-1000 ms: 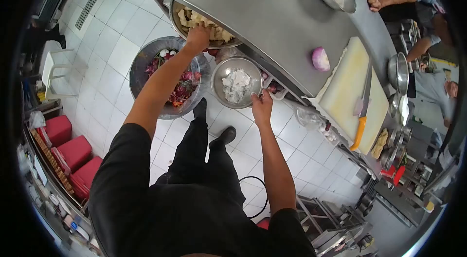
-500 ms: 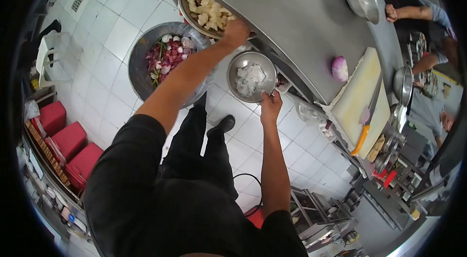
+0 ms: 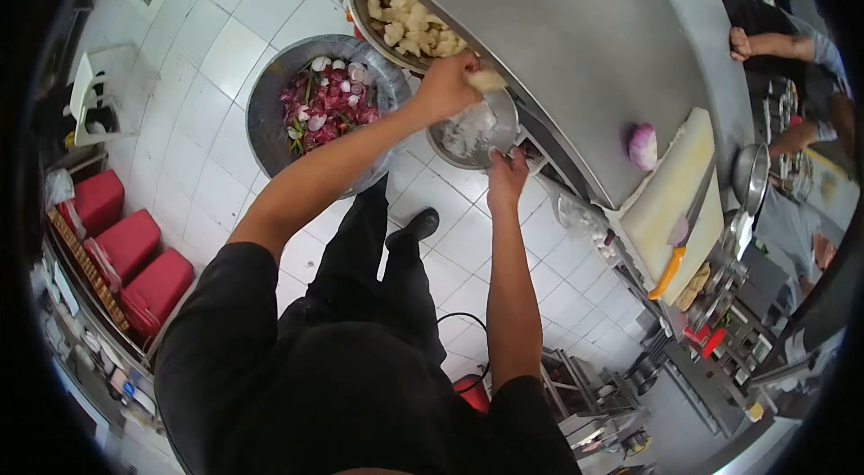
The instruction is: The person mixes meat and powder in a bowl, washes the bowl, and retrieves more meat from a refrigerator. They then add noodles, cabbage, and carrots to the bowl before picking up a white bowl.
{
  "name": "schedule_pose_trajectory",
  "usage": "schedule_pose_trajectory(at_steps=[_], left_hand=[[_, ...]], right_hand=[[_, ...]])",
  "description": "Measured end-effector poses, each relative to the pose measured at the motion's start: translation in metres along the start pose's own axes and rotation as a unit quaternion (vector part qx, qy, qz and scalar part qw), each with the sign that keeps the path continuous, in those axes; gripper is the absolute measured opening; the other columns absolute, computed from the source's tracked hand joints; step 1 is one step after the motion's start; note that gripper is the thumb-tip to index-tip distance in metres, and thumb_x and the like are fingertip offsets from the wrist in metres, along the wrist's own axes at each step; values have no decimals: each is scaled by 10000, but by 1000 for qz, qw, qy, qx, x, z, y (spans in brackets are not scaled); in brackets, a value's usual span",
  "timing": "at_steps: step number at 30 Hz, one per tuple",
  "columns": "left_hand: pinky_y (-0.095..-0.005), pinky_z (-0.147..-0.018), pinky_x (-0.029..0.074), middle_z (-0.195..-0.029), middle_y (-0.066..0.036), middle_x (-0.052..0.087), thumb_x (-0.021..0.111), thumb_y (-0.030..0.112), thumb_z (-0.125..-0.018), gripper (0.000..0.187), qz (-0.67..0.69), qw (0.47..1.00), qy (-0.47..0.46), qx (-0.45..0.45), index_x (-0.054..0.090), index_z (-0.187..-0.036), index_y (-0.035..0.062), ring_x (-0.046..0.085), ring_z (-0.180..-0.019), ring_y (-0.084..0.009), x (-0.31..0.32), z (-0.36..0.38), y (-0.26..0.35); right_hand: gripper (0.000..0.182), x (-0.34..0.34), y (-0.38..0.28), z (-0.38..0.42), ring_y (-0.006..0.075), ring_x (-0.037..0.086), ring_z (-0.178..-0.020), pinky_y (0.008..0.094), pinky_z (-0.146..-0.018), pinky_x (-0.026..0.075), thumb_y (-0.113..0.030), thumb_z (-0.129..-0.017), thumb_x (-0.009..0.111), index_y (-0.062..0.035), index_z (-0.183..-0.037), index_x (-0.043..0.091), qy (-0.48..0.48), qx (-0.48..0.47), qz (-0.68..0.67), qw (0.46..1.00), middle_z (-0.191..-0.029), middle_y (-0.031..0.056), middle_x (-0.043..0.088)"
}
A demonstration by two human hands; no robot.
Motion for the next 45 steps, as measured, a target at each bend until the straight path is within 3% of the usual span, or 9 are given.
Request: schedule_pose_trajectory(at_steps=[5,7,9,18,27,32,38,43,45], left_hand=[[-424,-877,483,-1070,-215,646,775,288,-678,530,-134,985,0,111,631,-1109,16,613,-1003,-365,-4,-3,10],[-435,-888,474,-1091,-199,646,739,314,-743,520,46,998,-29,38,620,-1171,42,602,-1003,-395,-4,-41,-26],[-434,-882,479,-1078,-173,662,708,278,-783,427,-98,968,111,202,647,-1130,35,609,-984,-398,-11,-79,-59],[-376,-856,486,-1050,-138,663,702,178,-786,383,-403,915,-28,-11,635,-1127,17,615,-965,-305,22,-156,-117],[-318,-831,493,-1021,-103,665,697,78,-789,353,-192,976,10,-98,622,-1124,-2,621,-946,-213,-24,-119,-126],[-259,-815,487,-999,-60,651,675,-54,-789,334,412,906,71,-67,604,-1114,-33,602,-916,-121,-53,-13,-44],[-270,-891,473,-1168,-84,610,679,-2,-828,338,140,982,-123,-19,610,-1158,7,573,-1070,-148,-36,86,52],[-324,-896,489,-1218,-140,587,753,139,-803,443,-243,945,54,211,602,-1201,18,586,-1095,-203,-54,147,123],[-336,-859,504,-1198,-143,600,746,148,-806,482,11,998,-11,65,579,-1236,8,598,-1062,-217,-44,158,110]], right_hand=[[364,33,-46,23,155,594,-876,271,-808,447,-28,-849,627,24,-1203,559,-21,27,-57,998,-1022,78,642],[420,29,-43,22,109,540,-748,251,-622,410,-44,-838,640,11,-1238,528,-39,40,-47,997,-1005,53,621],[411,30,-45,26,99,540,-726,245,-592,411,-50,-842,636,13,-1234,528,-38,39,-39,998,-990,55,629],[344,21,-55,49,134,606,-770,274,-692,485,-53,-876,603,48,-1200,550,-35,25,-59,997,-920,93,673],[336,-17,-53,67,131,612,-745,260,-670,486,-47,-889,601,61,-1200,536,-15,14,-54,998,-890,94,665],[265,-21,-61,74,87,518,-619,261,-539,411,-66,-874,619,51,-1106,571,-20,7,-13,1000,-762,48,619],[230,-12,-85,94,101,512,-604,279,-538,400,-69,-841,620,34,-1046,598,-44,7,17,999,-708,52,602],[226,-42,-79,107,104,567,-677,279,-580,443,-76,-830,655,-27,-1050,633,-110,-18,55,992,-801,28,653],[289,-66,-111,134,121,555,-648,296,-558,438,-98,-812,658,-10,-1086,626,-129,-20,-11,991,-788,46,645]])
Point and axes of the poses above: each hand's wrist, its own z-axis away from the middle knuckle, its own x-axis out of the palm, y = z × x, the point moved 3 cm from there along -z, towards the middle knuckle
